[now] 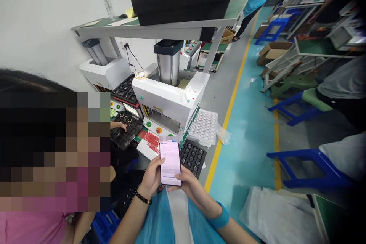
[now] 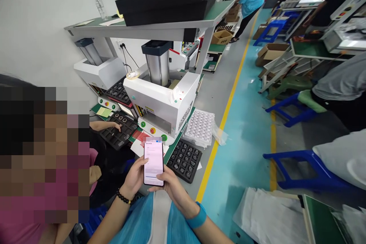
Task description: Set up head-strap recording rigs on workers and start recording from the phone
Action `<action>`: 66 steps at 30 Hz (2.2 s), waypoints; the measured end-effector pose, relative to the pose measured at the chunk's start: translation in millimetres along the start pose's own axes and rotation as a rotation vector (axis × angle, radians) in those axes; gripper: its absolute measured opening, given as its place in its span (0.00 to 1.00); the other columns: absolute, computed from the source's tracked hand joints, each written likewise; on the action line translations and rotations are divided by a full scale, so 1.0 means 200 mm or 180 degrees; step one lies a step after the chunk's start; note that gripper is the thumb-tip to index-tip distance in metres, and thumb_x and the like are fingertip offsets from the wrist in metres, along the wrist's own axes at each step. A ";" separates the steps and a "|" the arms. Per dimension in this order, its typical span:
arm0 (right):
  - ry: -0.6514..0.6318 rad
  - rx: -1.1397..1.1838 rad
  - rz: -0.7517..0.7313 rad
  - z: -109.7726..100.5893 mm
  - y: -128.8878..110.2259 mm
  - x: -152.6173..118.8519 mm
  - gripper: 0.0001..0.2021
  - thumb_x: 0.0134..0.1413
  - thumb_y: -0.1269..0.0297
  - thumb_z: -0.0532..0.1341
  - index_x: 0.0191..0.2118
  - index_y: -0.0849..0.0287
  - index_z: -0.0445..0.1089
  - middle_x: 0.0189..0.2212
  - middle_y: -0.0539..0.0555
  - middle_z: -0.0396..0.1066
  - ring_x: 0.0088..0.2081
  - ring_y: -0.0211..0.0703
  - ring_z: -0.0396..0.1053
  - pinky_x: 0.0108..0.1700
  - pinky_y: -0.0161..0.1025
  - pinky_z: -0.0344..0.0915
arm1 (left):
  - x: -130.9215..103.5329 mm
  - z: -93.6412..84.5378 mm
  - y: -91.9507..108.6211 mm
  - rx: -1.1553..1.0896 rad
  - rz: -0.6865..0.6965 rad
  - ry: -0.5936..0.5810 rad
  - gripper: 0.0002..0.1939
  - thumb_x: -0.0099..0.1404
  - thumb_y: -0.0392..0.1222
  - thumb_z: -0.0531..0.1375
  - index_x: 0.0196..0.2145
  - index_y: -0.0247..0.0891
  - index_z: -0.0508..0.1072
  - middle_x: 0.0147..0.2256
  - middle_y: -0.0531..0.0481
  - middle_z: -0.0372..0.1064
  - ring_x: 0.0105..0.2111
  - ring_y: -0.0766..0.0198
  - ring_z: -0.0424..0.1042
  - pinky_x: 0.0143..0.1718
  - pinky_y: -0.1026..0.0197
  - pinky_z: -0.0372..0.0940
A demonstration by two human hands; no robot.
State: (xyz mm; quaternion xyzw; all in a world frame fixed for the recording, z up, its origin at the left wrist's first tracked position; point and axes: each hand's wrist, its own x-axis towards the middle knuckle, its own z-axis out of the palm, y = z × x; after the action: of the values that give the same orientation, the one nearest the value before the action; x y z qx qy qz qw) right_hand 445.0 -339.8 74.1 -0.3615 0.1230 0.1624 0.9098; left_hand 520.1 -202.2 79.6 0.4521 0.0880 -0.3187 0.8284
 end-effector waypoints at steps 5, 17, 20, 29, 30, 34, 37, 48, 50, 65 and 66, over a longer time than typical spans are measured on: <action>-0.0064 -0.0011 -0.0023 -0.01 0.00 0.00 0.24 0.53 0.68 0.60 0.57 0.58 0.68 0.48 0.59 0.74 0.47 0.55 0.72 0.40 0.49 0.75 | -0.01 -0.01 0.00 0.0046 -0.0023 -0.0076 0.22 0.50 0.36 0.67 0.45 0.33 0.79 0.42 0.42 0.78 0.39 0.57 0.74 0.43 0.59 0.67; -0.0049 -0.0090 0.0002 0.00 -0.01 -0.01 0.24 0.53 0.68 0.59 0.57 0.58 0.68 0.50 0.59 0.73 0.47 0.54 0.71 0.40 0.49 0.75 | 0.00 -0.01 0.02 0.0179 -0.0057 -0.0004 0.22 0.49 0.36 0.67 0.44 0.32 0.79 0.41 0.41 0.78 0.38 0.57 0.75 0.43 0.58 0.67; -0.0069 -0.0112 -0.0005 0.00 -0.01 -0.01 0.23 0.52 0.68 0.60 0.56 0.58 0.69 0.50 0.58 0.73 0.47 0.53 0.71 0.40 0.47 0.75 | 0.02 -0.02 0.02 0.0293 -0.0016 0.0070 0.18 0.54 0.41 0.67 0.42 0.30 0.79 0.38 0.42 0.78 0.34 0.60 0.74 0.38 0.61 0.67; -0.0039 -0.0113 0.0000 0.01 0.00 -0.02 0.22 0.53 0.67 0.59 0.55 0.58 0.70 0.48 0.58 0.74 0.46 0.53 0.72 0.41 0.49 0.75 | 0.03 -0.01 0.03 -0.0085 -0.0123 0.0291 0.18 0.58 0.48 0.66 0.41 0.32 0.79 0.38 0.44 0.78 0.36 0.60 0.74 0.41 0.60 0.67; -0.0045 -0.0102 0.0011 0.01 0.00 -0.02 0.22 0.53 0.67 0.59 0.55 0.58 0.70 0.48 0.58 0.74 0.46 0.53 0.72 0.41 0.49 0.74 | 0.03 -0.01 0.02 -0.0111 -0.0124 0.0257 0.18 0.58 0.48 0.66 0.42 0.32 0.79 0.38 0.44 0.78 0.37 0.60 0.74 0.41 0.60 0.67; -0.0031 -0.0065 0.0061 0.00 0.01 -0.01 0.23 0.53 0.67 0.60 0.56 0.57 0.69 0.47 0.58 0.74 0.46 0.53 0.72 0.40 0.46 0.74 | 0.01 -0.03 0.01 -0.0075 -0.0093 0.0124 0.16 0.57 0.44 0.66 0.41 0.31 0.79 0.38 0.43 0.78 0.37 0.59 0.74 0.41 0.60 0.67; -0.0035 -0.0041 0.0090 0.00 0.02 -0.01 0.22 0.53 0.67 0.60 0.55 0.58 0.69 0.47 0.58 0.74 0.46 0.52 0.72 0.39 0.45 0.74 | 0.00 -0.04 0.01 0.0024 -0.0043 0.0005 0.18 0.56 0.42 0.65 0.43 0.31 0.78 0.40 0.42 0.78 0.38 0.58 0.74 0.41 0.60 0.67; 0.0016 -0.0164 0.0147 0.02 0.03 0.00 0.24 0.51 0.66 0.62 0.56 0.58 0.69 0.48 0.58 0.74 0.45 0.52 0.72 0.37 0.44 0.73 | 0.02 -0.07 0.02 -0.0012 -0.0079 0.0271 0.22 0.61 0.51 0.65 0.48 0.32 0.77 0.44 0.42 0.77 0.45 0.53 0.74 0.47 0.56 0.67; 0.0031 -0.0177 0.0157 0.02 0.03 0.01 0.24 0.51 0.65 0.63 0.56 0.58 0.69 0.48 0.58 0.74 0.44 0.51 0.72 0.36 0.43 0.73 | 0.02 -0.07 0.01 -0.0124 -0.0105 0.0315 0.24 0.61 0.52 0.64 0.50 0.34 0.76 0.46 0.43 0.76 0.47 0.53 0.73 0.49 0.56 0.67; 0.0031 -0.0091 0.0139 0.01 0.04 0.02 0.23 0.51 0.66 0.63 0.54 0.59 0.69 0.45 0.58 0.75 0.42 0.50 0.73 0.37 0.44 0.74 | 0.02 -0.08 0.01 -0.0022 -0.0122 0.0164 0.22 0.61 0.53 0.64 0.46 0.32 0.77 0.42 0.42 0.77 0.41 0.56 0.74 0.44 0.58 0.66; 0.0038 -0.0104 0.0145 0.01 0.04 0.02 0.23 0.51 0.66 0.63 0.54 0.59 0.69 0.45 0.58 0.75 0.42 0.50 0.73 0.37 0.44 0.74 | 0.02 -0.07 0.01 -0.0090 -0.0163 0.0180 0.23 0.61 0.53 0.65 0.47 0.33 0.77 0.43 0.43 0.77 0.42 0.56 0.74 0.45 0.58 0.66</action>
State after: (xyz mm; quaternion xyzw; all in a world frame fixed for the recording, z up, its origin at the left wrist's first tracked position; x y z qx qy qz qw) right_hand 445.8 -332.0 69.5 -0.3743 0.1340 0.1829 0.8991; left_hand 527.0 -190.9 71.2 0.4467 0.1275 -0.3257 0.8235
